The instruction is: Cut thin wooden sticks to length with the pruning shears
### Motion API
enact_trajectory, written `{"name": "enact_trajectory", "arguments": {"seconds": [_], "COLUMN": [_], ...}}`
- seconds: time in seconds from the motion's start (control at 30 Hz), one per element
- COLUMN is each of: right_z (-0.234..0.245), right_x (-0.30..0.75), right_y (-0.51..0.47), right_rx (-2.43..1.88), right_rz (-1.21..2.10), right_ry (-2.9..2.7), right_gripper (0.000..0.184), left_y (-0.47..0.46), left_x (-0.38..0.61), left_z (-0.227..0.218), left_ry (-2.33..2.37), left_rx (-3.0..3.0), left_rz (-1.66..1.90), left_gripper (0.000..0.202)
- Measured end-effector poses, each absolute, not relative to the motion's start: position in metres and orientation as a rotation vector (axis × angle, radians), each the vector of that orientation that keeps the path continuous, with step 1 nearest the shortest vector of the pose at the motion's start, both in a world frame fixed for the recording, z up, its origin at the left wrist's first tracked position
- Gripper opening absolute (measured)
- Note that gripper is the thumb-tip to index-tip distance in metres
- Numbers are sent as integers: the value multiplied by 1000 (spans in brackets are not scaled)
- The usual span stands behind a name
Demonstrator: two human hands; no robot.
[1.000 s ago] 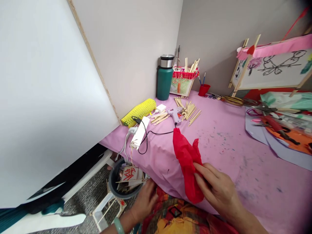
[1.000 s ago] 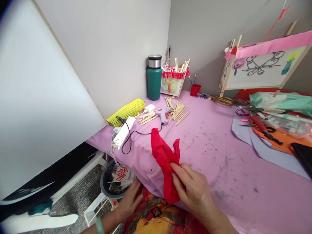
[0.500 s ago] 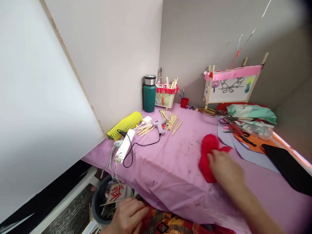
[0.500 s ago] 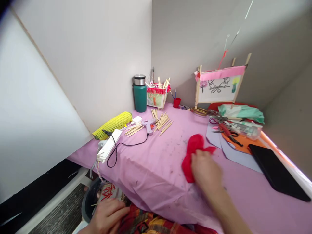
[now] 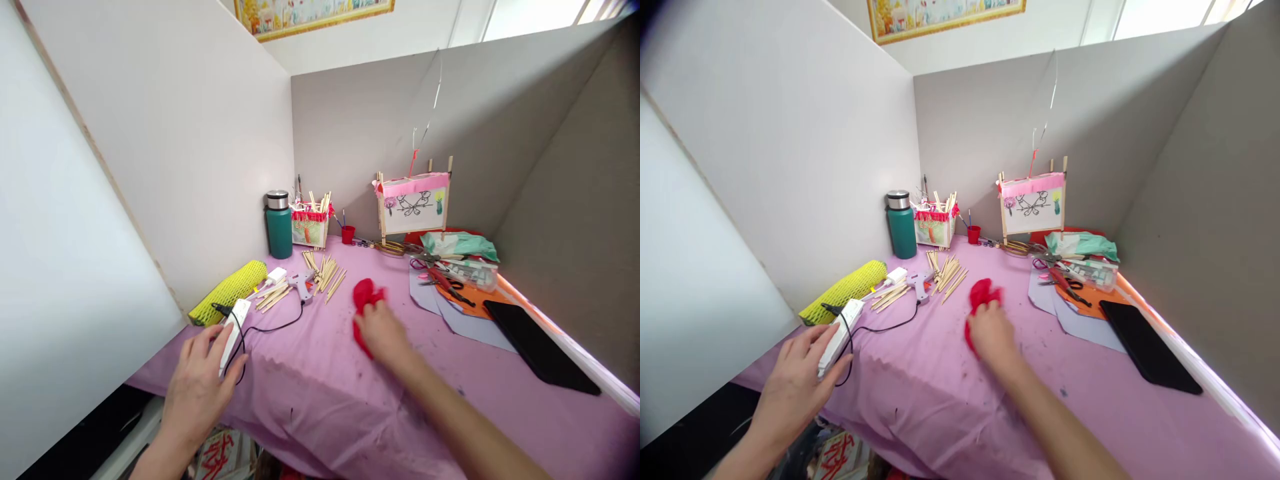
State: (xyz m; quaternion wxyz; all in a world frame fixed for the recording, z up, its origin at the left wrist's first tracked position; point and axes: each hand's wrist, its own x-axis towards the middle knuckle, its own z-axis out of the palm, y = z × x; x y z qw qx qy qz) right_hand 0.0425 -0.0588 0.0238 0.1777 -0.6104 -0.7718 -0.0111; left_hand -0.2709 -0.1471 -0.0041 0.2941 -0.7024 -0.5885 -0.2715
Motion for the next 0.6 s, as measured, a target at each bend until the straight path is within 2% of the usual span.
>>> {"name": "enact_trajectory", "arguments": {"seconds": [0.07, 0.13, 0.2, 0.37, 0.5, 0.6], "right_z": [6, -10, -18, -3, 14, 19], "right_x": [5, -24, -31, 18, 29, 7], "right_y": [-91, -130, -156, -134, -94, -73], "right_rx": [-1572, -836, -659, -1036, -1370, -1336], "right_rz": [33, 138, 182, 278, 206, 109], "right_ry": [-2357, -2764, -2749, -2433, -2302, -2471], "right_gripper": [7, 4, 4, 25, 29, 31], "left_y": [-142, -139, -137, -131, -117, -102], "left_x": [-271, -272, -274, -274, -263, -249], "left_z": [-10, -13, -13, -10, -3, 7], "left_ry": [-1585, -1593, -1618, -1648, -1687, -1821], "left_rx": [-1858, -1838, -1806, -1803, -1748, -1676], "left_rz": [-680, -667, -659, -647, -681, -634], "left_gripper": [47, 49, 51, 45, 43, 45]}}
